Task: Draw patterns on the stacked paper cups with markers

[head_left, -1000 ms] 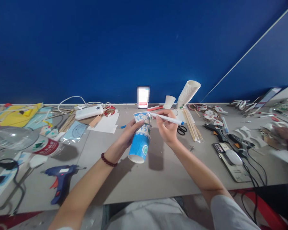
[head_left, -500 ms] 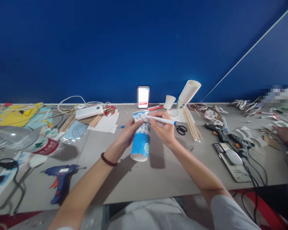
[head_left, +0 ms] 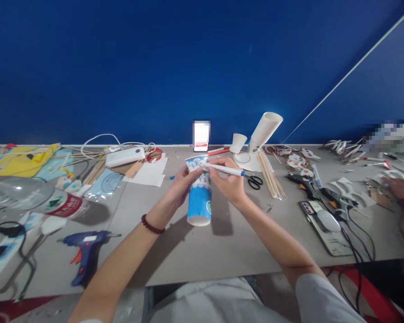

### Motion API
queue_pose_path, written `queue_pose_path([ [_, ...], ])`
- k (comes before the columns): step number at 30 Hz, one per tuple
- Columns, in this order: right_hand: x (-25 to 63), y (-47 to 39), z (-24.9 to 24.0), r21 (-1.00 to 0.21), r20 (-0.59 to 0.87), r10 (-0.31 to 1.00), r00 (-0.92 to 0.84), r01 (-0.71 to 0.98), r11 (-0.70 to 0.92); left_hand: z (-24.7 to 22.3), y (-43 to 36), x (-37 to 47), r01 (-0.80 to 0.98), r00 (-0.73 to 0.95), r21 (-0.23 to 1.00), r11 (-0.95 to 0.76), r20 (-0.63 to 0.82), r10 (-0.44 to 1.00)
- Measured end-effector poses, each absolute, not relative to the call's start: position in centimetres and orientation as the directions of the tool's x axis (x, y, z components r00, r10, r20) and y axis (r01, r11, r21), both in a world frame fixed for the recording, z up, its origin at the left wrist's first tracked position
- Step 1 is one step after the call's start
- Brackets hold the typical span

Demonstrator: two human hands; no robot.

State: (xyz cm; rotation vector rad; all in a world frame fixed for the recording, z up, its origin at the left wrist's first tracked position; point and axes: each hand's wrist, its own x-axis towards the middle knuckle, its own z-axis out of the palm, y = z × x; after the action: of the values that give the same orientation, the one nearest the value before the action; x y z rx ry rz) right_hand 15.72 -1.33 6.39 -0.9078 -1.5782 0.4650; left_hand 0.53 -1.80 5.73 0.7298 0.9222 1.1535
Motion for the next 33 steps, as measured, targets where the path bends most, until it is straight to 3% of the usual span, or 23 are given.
queue_pose_path([
  [19,15.77,-1.55,6.57,-0.778,0.613,0.790,-0.016,0.161,0.607,5.68,-1.73,0.37,-0.412,0.127,0.873,0.260,-0.228,0.965],
  [33,15.79,-1.24,6.02,-0.796,0.594,0.803,0.047,0.180,0.578,6.17,-2.06,0.59,-0.408,0.132,0.872,0.270,-0.237,0.963],
])
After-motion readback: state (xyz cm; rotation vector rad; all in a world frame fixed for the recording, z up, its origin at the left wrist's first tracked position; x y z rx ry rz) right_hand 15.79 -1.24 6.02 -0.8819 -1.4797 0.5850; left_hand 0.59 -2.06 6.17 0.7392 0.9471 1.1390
